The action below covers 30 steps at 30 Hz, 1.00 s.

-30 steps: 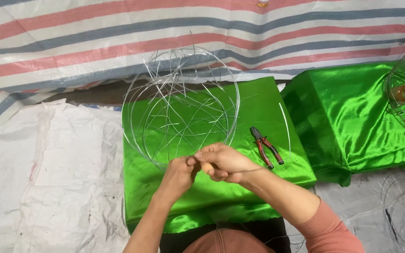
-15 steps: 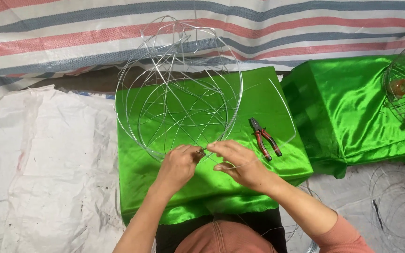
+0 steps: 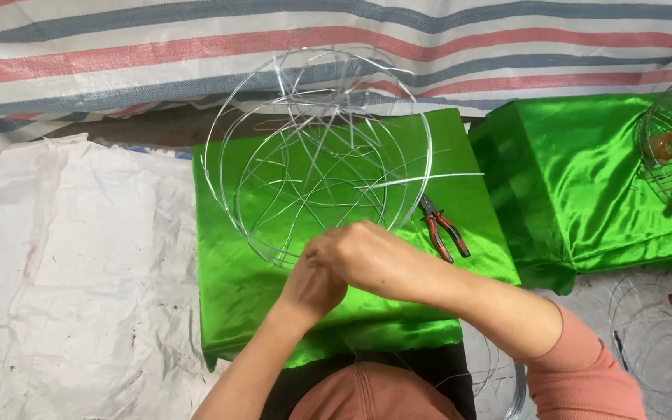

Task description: The person is assembling a complex wire structure, likely a birdcage or decorative frame, by cutting, bending, and weaving metal wires using pliers.

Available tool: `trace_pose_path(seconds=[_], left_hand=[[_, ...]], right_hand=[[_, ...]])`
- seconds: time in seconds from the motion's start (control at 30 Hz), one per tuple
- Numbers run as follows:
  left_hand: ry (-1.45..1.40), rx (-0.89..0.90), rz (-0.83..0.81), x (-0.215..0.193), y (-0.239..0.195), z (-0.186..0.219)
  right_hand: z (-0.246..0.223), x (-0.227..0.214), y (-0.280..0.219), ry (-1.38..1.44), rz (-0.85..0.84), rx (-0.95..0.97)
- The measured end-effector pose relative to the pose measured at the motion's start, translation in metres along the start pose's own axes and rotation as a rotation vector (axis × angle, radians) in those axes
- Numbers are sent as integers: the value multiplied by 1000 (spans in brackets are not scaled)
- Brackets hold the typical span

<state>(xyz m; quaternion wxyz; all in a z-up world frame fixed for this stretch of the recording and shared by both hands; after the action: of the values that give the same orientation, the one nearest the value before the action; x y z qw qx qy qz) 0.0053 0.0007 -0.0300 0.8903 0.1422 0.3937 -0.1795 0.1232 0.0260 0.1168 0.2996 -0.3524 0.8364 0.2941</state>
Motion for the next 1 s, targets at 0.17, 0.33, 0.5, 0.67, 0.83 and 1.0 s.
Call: trace_pose_path(seconds=[0.17,0.33,0.5,0.67,0.83,1.0], left_hand=[[170,158,286,-11,1,-3],[321,273,545,-18,-8,-8],[266,229,925,6,-54,6],[-114,11,761,32,-58,8],[-288,-36,724,30,-49,13],[-532,-97,757,38,-35,14]], right_hand=[[-24,-10,37,-340,-388,284],[-15,-6,-2,-302,12,133],[9,5,-35,-220,174,102],[23,20,-64,-324,406,102],[23,45,-65,-325,475,150],[34,59,-67,-313,534,220]])
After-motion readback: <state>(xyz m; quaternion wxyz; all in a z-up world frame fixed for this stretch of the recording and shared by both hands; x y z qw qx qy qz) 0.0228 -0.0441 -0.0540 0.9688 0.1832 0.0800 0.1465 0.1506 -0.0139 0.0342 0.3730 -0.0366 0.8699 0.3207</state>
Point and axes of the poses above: each hand's wrist, its own y-axis towards the middle knuckle, its own x-axis out of the palm, z = x × y, the point moved 1 cm from there along y, towards the middle knuckle, and after that the axes turned 1 degree about -y, right-handed, at the moved point
